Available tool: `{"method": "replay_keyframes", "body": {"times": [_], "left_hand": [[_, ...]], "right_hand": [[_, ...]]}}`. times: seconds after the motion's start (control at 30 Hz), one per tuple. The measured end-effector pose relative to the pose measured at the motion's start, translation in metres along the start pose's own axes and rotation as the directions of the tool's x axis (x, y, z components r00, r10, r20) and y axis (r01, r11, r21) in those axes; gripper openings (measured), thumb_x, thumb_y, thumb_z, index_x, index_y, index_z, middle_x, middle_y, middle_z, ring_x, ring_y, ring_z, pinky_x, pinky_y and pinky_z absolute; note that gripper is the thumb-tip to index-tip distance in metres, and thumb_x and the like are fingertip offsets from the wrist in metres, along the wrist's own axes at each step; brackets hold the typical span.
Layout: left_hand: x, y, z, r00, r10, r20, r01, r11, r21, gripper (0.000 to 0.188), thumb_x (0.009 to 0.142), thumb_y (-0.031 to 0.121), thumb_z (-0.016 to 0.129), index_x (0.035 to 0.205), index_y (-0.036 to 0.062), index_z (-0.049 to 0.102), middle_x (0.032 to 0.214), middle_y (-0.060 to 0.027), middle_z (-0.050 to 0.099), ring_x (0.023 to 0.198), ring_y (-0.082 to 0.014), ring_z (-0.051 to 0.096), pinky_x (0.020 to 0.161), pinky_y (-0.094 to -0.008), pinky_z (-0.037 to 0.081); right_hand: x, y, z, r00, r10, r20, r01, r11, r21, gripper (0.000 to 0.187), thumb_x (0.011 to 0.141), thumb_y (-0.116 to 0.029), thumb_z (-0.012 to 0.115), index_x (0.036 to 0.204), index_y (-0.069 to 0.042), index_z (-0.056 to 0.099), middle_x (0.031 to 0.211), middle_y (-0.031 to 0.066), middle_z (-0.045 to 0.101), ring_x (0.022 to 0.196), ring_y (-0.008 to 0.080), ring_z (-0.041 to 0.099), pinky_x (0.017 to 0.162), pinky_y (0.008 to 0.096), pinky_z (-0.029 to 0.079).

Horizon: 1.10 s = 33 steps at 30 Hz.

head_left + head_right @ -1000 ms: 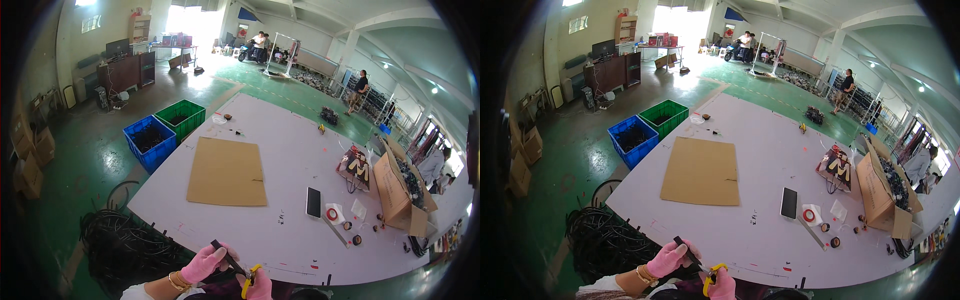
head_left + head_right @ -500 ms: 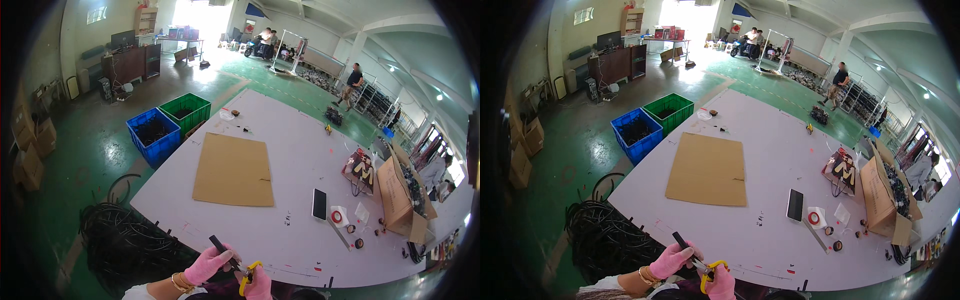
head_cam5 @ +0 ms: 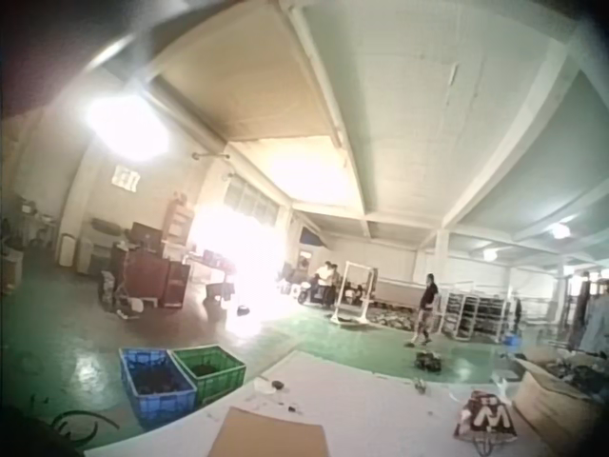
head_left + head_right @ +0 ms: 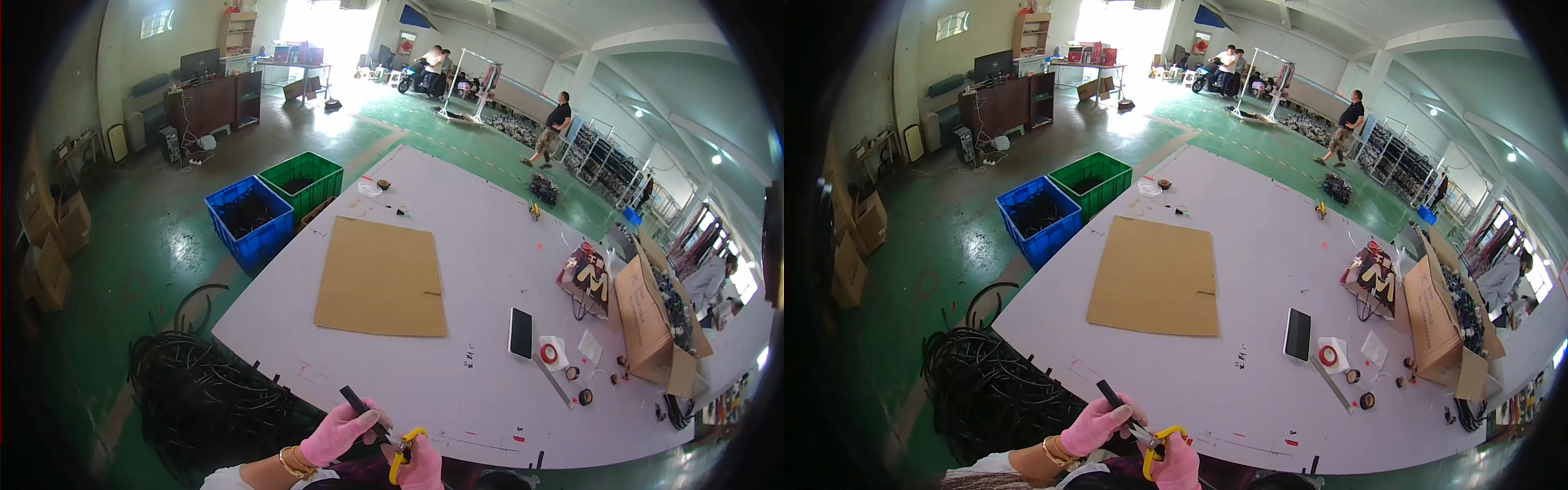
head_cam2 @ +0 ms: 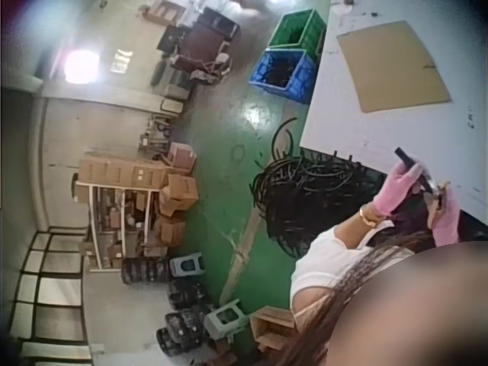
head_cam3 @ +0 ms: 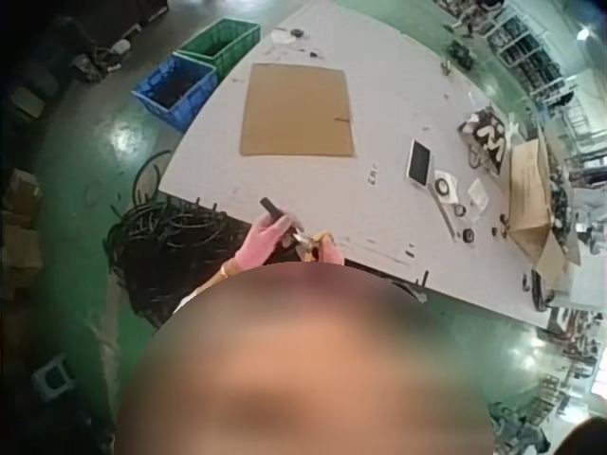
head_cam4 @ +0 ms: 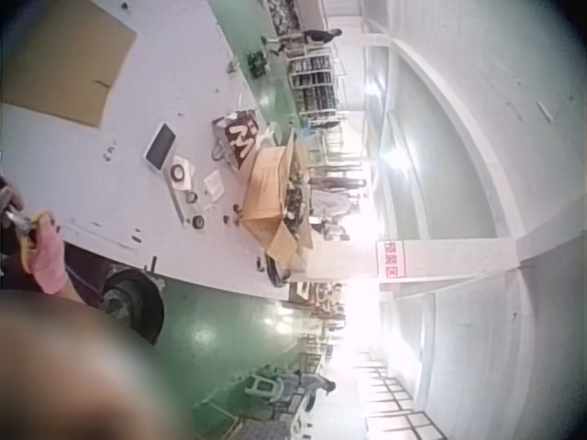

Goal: The person is measuring and cutting long black plastic cables or tubes into shorter lengths using scissors at a workbench.

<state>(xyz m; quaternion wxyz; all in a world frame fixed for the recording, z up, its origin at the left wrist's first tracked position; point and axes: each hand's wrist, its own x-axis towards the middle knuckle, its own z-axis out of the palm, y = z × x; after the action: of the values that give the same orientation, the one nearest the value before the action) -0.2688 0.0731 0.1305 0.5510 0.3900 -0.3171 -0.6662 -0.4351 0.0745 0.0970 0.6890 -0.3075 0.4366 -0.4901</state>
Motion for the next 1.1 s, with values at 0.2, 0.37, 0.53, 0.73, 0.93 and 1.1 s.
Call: {"method": "replay_keyframes", "body": {"times": [0.2,0.37,0.53,0.73,0.93,1.1], "left_hand": [[-0.001,0.001,0.001,1.000,0.006,-0.007,-0.006,1.000,-0.004,0.019,0.099,0.020,0.049,0.096,0.0046,0.061,0.091,-0.0015,0.063,0.069,-0.0076,0.050,0.064,-0.0221,0.043],[0.000,0.002,-0.007,0.996,0.049,-0.077,-0.055,0.996,-0.069,0.020,0.098,0.019,0.050,0.098,0.0026,0.062,0.090,-0.0022,0.063,0.069,-0.0062,0.051,0.066,-0.0208,0.044],[-0.006,0.022,-0.031,0.922,0.304,-0.241,-0.319,0.948,-0.024,0.026,0.098,0.026,0.052,0.097,0.0013,0.060,0.092,-0.0077,0.064,0.081,-0.0139,0.060,0.075,-0.0281,0.049],[-0.022,0.045,-0.076,0.735,0.487,-0.473,-0.551,0.834,0.003,0.031,0.099,0.031,0.047,0.102,0.0018,0.058,0.090,-0.0092,0.064,0.083,-0.0186,0.065,0.071,-0.0287,0.051],[-0.029,0.021,-0.139,0.689,0.474,-0.548,-0.070,0.796,0.601,0.019,0.092,0.016,0.055,0.085,0.0008,0.063,0.070,-0.0071,0.061,0.066,-0.0184,0.058,0.062,-0.0283,0.046],[-0.032,-0.004,-0.162,0.542,0.665,-0.515,0.081,0.568,0.819,0.009,0.083,0.011,0.066,0.088,0.0046,0.063,0.075,-0.0122,0.060,0.070,-0.0294,0.059,0.066,-0.0332,0.049]], "right_hand": [[0.005,-0.002,-0.013,0.979,0.182,0.092,-0.198,0.956,0.217,0.023,0.094,-0.033,0.059,0.088,-0.012,0.055,0.075,-0.0014,0.054,0.064,0.0117,0.051,0.056,0.0251,0.041],[0.026,-0.016,-0.006,0.889,-0.310,0.337,0.458,0.615,-0.642,0.021,0.079,-0.013,0.071,0.091,-0.006,0.055,0.076,0.0066,0.057,0.067,0.0227,0.057,0.059,0.0321,0.047],[0.044,-0.053,0.054,0.565,-0.349,0.747,0.808,0.055,-0.586,0.033,0.066,-0.010,0.076,0.086,-0.005,0.050,0.076,0.0157,0.057,0.065,0.0369,0.058,0.056,0.0429,0.047],[0.072,-0.047,0.130,0.442,-0.259,0.859,0.896,0.159,-0.414,0.029,0.073,-0.006,0.073,0.087,-0.003,0.049,0.067,0.0157,0.054,0.059,0.0348,0.057,0.053,0.0397,0.046],[0.108,0.026,0.145,0.742,-0.002,0.671,0.638,0.310,-0.705,0.030,0.084,-0.020,0.074,0.092,-0.001,0.052,0.065,0.0145,0.051,0.055,0.0231,0.049,0.055,0.0350,0.044],[0.123,0.064,0.147,0.735,0.060,0.676,0.640,0.268,-0.720,0.028,0.087,-0.020,0.070,0.099,0.001,0.056,0.069,0.0150,0.056,0.059,0.0217,0.054,0.057,0.0345,0.045]]}}
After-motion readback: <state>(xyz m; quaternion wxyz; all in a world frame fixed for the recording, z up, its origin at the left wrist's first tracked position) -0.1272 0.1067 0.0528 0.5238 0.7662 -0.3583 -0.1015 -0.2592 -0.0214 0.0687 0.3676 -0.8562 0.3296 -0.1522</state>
